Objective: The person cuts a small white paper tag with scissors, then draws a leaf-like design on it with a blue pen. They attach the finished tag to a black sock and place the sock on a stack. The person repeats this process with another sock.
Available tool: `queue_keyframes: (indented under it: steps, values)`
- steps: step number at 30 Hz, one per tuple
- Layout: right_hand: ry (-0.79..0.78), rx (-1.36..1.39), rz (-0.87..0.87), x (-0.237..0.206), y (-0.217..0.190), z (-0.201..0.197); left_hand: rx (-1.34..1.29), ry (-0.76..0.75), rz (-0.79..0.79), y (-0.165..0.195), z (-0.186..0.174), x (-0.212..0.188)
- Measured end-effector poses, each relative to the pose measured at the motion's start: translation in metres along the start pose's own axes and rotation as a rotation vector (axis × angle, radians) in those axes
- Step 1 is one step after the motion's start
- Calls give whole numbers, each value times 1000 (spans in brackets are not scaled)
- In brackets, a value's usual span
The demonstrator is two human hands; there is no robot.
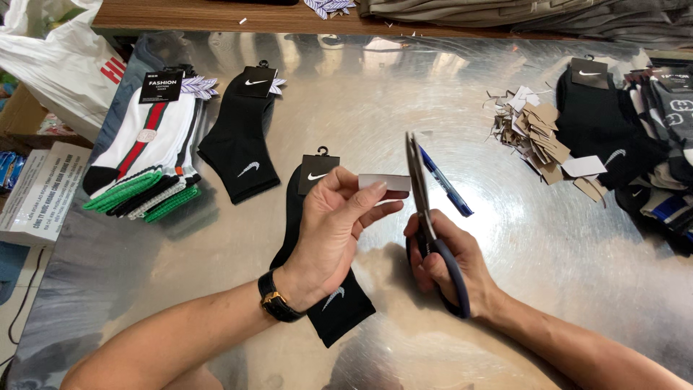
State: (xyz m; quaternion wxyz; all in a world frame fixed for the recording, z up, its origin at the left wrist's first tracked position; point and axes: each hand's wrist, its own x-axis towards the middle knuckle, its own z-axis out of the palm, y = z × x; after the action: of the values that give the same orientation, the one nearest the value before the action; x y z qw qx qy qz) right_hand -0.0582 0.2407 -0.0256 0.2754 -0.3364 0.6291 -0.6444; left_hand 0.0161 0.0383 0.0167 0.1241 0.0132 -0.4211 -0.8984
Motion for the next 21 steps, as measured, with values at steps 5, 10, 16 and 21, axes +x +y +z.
queue_keyframes:
  steps: [5, 10, 16, 21]
  values:
    - [27, -420, -321, 17, -11, -28, 162, -63, 81, 6, -11, 26]
    - [-42, -605, -165, 23, -20, -32, 192, -96, 59, 10, -18, 33]
    - [5, -787, -76, 26, -24, -21, 243, -24, 74, 9, -15, 30]
    - [2, -693, -101, 23, -29, -20, 250, -55, 85, 11, -9, 26]
